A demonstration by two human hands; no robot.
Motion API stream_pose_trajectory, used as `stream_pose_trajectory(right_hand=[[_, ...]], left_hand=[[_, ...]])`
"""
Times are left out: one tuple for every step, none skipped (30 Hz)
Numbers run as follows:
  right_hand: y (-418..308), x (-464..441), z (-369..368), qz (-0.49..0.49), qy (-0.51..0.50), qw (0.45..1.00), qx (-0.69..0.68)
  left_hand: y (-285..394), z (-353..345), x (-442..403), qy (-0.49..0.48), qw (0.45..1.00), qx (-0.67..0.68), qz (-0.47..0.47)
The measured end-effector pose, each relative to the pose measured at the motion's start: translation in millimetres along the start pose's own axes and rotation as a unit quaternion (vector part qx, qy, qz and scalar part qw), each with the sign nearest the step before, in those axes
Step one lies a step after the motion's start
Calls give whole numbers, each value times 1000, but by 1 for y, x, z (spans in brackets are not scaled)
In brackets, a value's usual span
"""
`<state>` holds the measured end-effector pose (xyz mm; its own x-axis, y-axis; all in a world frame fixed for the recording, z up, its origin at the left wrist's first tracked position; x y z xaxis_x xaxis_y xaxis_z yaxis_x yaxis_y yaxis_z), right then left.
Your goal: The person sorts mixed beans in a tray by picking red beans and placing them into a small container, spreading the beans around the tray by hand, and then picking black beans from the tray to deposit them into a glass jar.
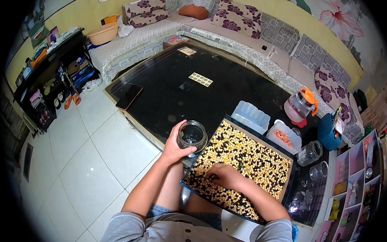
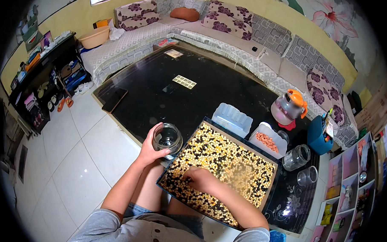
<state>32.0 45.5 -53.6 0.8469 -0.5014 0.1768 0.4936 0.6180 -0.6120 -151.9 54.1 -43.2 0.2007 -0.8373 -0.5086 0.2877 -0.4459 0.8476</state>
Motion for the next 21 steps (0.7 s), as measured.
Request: stream_pose_trajectory(right_hand=[[-1, 0, 0, -6, -4, 1000, 0], [-1, 0, -1, -6, -5, 1000, 0], [0, -1, -1, -6, -2, 1000, 2], [1, -1, -2, -6, 0, 1000, 3], [1, -1, -2, -6, 0, 1000, 3], [2, -1, -2, -2, 4, 1000, 1], [2, -1, -2, 2, 8, 1000, -1], [1, -1, -2, 2, 8, 1000, -1], [1, -1, -2, 3, 11, 1000, 3], [0, -2, -1, 4, 14, 1000, 7], [0, -2, -2, 4, 14, 1000, 7], [0, -2, -1, 10, 24, 1000, 11], [0, -2, -1, 16, 33, 999, 14], [1, -2, -1, 16, 33, 999, 14], [1, -2, -1, 18, 40, 999, 14], [2, -2, -1, 19, 46, 999, 15], [2, -2, -1, 19, 46, 999, 14], [3, -2, -1, 11, 43, 999, 17], [4, -2, -1, 3, 39, 999, 19], [3, -1, 0, 3, 39, 999, 19], [3, -1, -1, 1, 30, 999, 23]], left_hand=[[0, 0, 0, 0, 1000, 0, 0], [0, 0, 0, 0, 1000, -1, 1], [0, 0, 0, 0, 1000, -3, 1], [1, 0, 0, 0, 1000, -3, 1], [1, 0, 0, 0, 1000, -4, 1], [1, 0, 0, -1, 1000, -4, 0], [1, 0, 0, -1, 1000, -4, 0], [0, 0, 0, -1, 1000, -4, -1], [0, 0, 0, 0, 1000, -3, -3], [0, 0, 0, 0, 1000, -3, -3], [0, 0, 0, 0, 1000, -2, -3], [1, 0, 0, 0, 1000, 0, -3], [0, 0, 0, 0, 1000, 0, -3], [-1, 0, 0, 0, 1000, 0, -3], [-1, 0, 0, 0, 1000, 0, -4], [-2, 0, 0, 0, 1000, 0, -3], [-1, 0, 0, 0, 1000, -1, -4], [-1, 0, 0, 1, 1000, -3, -5], [-1, 0, 0, 1, 1000, -3, -5], [0, 0, 0, 1, 1000, -1, -3], [0, 0, 0, 1, 1000, 1, -2]])
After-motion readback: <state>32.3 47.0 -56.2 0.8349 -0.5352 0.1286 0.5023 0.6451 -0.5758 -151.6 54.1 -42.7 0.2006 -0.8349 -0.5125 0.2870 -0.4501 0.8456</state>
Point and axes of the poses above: each hand's wrist, its own x-axis away from the middle knuckle, its own z-axis out of the back of the hand, y = z × x, the point moved 8 cm from there along -x, towards the middle knuckle, and after that the axes turned 10 degrees about -z, right-handed, at the moved point
